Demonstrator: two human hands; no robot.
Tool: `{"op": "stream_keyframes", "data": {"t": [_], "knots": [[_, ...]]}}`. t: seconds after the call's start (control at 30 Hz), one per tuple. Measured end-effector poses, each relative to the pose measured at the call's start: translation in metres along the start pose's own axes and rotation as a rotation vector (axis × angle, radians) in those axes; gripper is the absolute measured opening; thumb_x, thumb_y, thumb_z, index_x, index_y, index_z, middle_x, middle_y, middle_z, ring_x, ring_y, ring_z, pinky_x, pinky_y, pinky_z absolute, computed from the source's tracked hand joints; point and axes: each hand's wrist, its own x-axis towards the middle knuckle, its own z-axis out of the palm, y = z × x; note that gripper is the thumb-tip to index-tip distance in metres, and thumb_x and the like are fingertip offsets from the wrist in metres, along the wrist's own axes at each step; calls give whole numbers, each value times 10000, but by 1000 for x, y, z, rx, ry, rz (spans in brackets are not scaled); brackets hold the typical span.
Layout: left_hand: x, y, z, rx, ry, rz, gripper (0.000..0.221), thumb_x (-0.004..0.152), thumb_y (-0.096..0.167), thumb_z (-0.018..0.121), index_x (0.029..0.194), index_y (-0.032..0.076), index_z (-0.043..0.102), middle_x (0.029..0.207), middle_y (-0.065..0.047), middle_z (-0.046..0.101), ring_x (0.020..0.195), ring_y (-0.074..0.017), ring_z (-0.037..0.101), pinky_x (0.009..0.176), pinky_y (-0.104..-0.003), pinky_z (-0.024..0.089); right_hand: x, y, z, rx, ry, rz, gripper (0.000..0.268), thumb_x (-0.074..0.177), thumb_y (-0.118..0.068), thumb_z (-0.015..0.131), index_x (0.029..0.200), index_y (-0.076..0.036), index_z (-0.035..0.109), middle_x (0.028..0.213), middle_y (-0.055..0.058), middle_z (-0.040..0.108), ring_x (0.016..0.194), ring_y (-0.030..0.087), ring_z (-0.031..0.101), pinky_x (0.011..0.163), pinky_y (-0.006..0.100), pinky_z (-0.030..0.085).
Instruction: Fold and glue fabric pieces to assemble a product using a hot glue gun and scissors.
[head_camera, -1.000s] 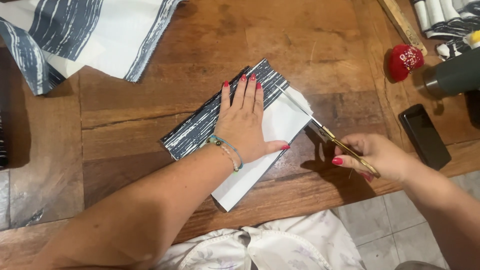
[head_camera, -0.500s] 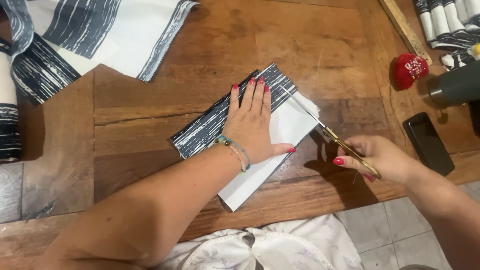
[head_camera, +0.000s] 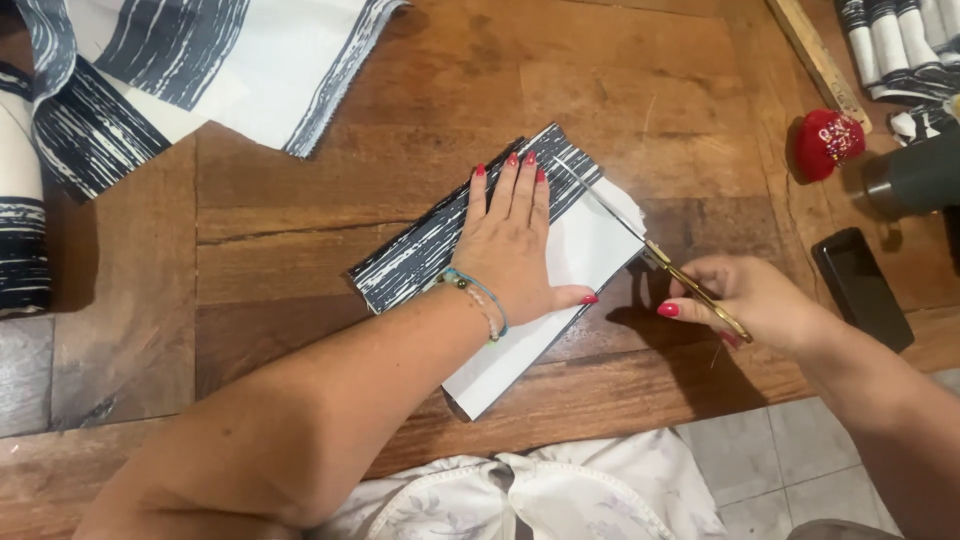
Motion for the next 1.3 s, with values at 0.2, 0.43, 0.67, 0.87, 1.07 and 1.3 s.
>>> {"op": "stream_keyframes", "data": {"t": [0.2,0.43,0.67,0.87,1.07,1.3], "knots": [[0,0,-2,15,0,-2,1422,683,1086,341,1592,1,200,1682,-206,170,1568,-371,59,1229,-645,-38,-1,-20,-1,-202,-24,47,324,823,-361,811,1019,-110,752,715,93,716,528,205,602,542,305,494],[-1,-1,-4,-12,-4,6,1420,686,1080,345,1593,-1,189,1684,-215,151,1567,-378,36,1233,-641,-32,17,-5,4,69,8,-61,285,814,-267,867,920,-46,720,638,104,649,407,164,400,365,274,233],[-1,0,-6,-8,-34,-3,1431,687,1076,372,1595,-9,161,1689,-228,109,1569,-378,10,1229,-639,-64,14,-17,2,71,-59,-100,259,836,-236,842,917,-37,697,494,128,534,325,196,402,300,292,269],[0,-1,-1,-61,28,-13,1456,644,1078,452,1579,-14,222,1667,-227,194,1568,-379,49,1242,-617,-39,16,-35,6,-71,-4,-37,417,785,-274,823,1132,-63,728,1088,68,813,1008,184,735,921,273,494],[0,0,-2,-15,-15,-4,1445,660,1096,370,1590,2,206,1682,-227,153,1571,-386,9,1232,-627,-71,19,-26,4,-147,-5,-59,353,805,-379,804,989,-87,729,825,72,760,723,190,624,704,292,423],[0,0,3,-27,42,-9,1451,643,1097,404,1577,-3,254,1680,-247,151,1569,-394,28,1239,-623,-60,26,-20,5,-23,-4,-146,256,826,-252,850,900,-43,722,766,71,742,684,166,597,658,280,414]]}}
